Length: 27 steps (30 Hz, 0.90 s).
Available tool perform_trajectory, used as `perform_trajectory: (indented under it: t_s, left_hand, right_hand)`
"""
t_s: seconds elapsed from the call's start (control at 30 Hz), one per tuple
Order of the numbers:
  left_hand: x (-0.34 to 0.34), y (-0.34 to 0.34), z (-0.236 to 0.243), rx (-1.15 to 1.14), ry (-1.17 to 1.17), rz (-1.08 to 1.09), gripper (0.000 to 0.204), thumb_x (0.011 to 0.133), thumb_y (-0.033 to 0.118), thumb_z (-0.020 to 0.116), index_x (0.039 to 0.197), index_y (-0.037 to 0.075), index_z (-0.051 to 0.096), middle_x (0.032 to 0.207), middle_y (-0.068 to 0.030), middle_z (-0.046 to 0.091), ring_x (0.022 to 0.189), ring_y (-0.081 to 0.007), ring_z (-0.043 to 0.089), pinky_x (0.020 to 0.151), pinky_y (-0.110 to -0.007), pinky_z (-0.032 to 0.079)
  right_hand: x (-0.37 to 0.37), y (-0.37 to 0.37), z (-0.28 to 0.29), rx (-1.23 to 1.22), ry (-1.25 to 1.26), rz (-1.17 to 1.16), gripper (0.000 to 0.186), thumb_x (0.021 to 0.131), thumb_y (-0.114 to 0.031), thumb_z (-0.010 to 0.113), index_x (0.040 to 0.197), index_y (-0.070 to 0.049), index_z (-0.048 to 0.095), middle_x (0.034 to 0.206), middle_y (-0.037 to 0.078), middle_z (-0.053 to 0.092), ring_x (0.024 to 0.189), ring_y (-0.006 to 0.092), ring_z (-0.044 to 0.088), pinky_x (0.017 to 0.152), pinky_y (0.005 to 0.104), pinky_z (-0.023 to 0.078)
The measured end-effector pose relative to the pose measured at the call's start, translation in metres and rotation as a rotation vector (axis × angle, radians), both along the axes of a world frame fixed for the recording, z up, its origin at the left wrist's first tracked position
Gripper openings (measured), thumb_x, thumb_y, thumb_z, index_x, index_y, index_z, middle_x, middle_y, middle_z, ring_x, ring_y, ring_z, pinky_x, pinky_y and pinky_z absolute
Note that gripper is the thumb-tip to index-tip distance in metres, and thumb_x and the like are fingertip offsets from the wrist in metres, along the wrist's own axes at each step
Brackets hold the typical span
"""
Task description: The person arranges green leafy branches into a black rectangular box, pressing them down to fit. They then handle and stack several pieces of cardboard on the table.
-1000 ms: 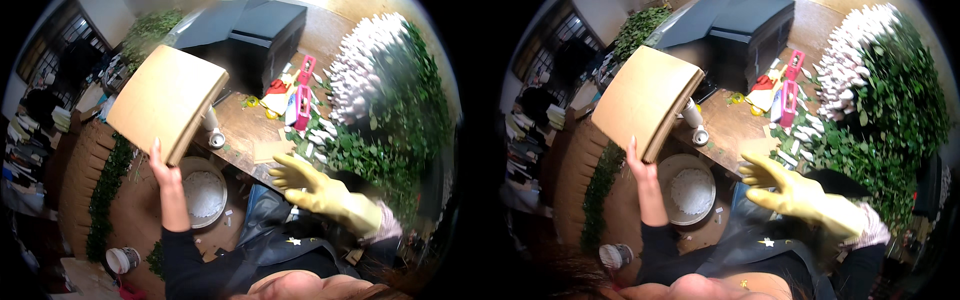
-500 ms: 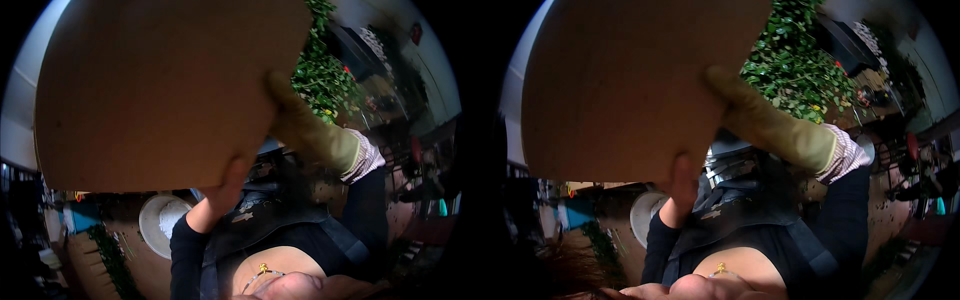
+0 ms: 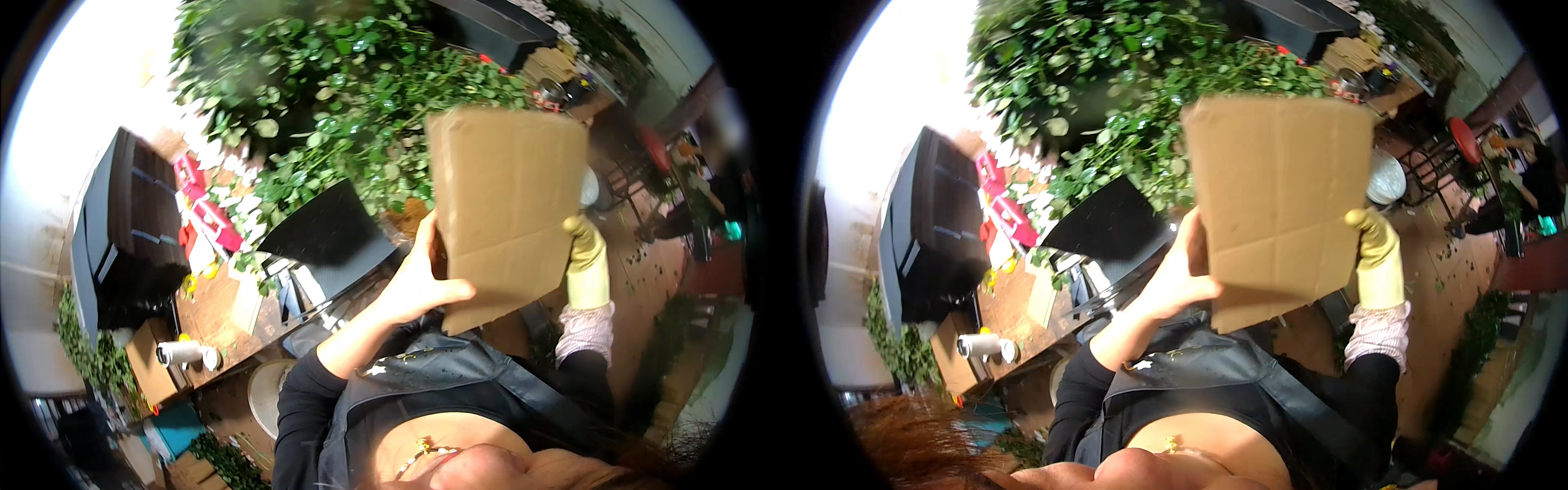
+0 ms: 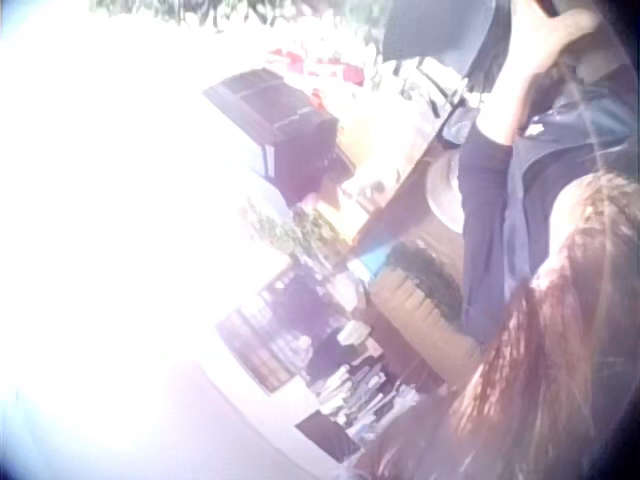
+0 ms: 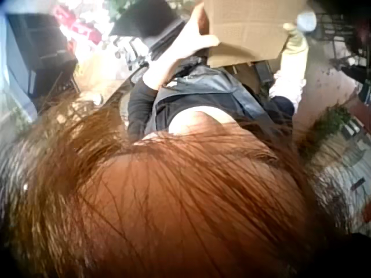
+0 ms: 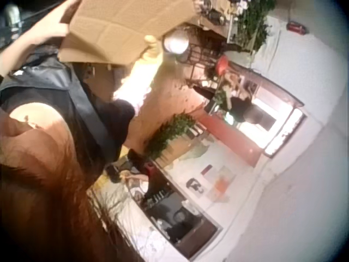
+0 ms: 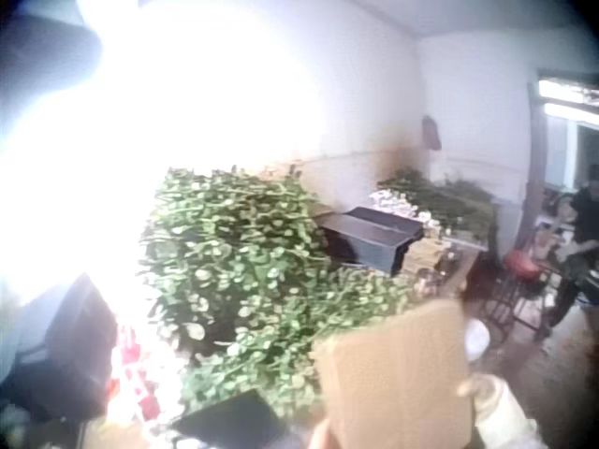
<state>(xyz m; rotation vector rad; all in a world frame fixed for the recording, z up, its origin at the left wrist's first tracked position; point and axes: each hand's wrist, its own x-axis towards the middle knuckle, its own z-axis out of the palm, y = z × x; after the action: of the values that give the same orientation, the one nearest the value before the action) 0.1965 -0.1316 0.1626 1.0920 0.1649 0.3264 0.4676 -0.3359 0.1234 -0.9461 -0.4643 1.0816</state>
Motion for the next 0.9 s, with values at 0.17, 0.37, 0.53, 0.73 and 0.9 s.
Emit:
perform_trajectory:
  t_s: [0.17, 0.37, 0.53, 0.73, 0.9]
  left_hand:
    - [0.043, -0.004, -0.047, 0.126, 0.365, 0.185, 0.08, 0.076, 0.031, 0.092, 0.131, -0.003, 0.045, 0.117, -0.0159, 0.067, 0.108, -0.0221, 0.066, 0.095, -0.037, 0.053]
    - [0.083, -0.001, -0.079, 0.15, 0.369, 0.328, 0.077, 0.075, 0.029, 0.093, 0.125, -0.006, 0.046, 0.115, -0.0175, 0.067, 0.104, -0.0219, 0.066, 0.093, -0.035, 0.054]
    - [0.118, 0.01, -0.144, 0.156, 0.441, 0.561, 0.086, 0.075, 0.029, 0.093, 0.13, -0.01, 0.041, 0.119, -0.0199, 0.063, 0.107, -0.024, 0.064, 0.094, -0.035, 0.053]
    - [0.114, 0.014, -0.195, 0.952, 0.474, 0.902, 0.102, 0.081, 0.03, 0.085, 0.15, -0.012, 0.023, 0.152, -0.0331, 0.032, 0.141, -0.0423, 0.037, 0.117, -0.052, 0.03]
    - [0.121, 0.024, -0.195, 1.93, 0.482, 0.473, 0.098, 0.086, 0.04, 0.076, 0.157, -0.003, 0.025, 0.164, -0.0255, 0.023, 0.152, -0.0464, 0.019, 0.122, -0.064, 0.011]
  right_hand:
    - [0.011, -0.028, -0.023, -0.215, -0.455, 0.002, 0.08, 0.074, -0.038, 0.084, 0.14, -0.002, 0.056, 0.128, 0.007, 0.066, 0.122, 0.0203, 0.057, 0.105, 0.0376, 0.044]
    - [0.01, -0.011, -0.013, -0.241, -0.345, -0.095, 0.081, 0.079, -0.044, 0.084, 0.141, -0.002, 0.056, 0.134, 0.008, 0.062, 0.126, 0.0207, 0.055, 0.109, 0.0369, 0.04]
    - [0.052, 0.025, -0.056, -0.514, -0.406, -0.033, 0.088, 0.081, -0.045, 0.083, 0.144, 0.005, 0.047, 0.132, 0.02, 0.062, 0.121, 0.0266, 0.06, 0.105, 0.0394, 0.047]
    - [0.104, 0.106, -0.081, -0.4, -0.323, 0.319, 0.07, 0.082, -0.036, 0.085, 0.137, -0.003, 0.058, 0.122, 0.008, 0.069, 0.109, 0.0174, 0.065, 0.093, 0.0343, 0.053]
    - [0.119, 0.152, -0.091, -0.536, -0.186, 0.437, 0.062, 0.083, -0.028, 0.085, 0.135, -0.005, 0.061, 0.117, 0.005, 0.071, 0.103, 0.0137, 0.066, 0.088, 0.0331, 0.055]
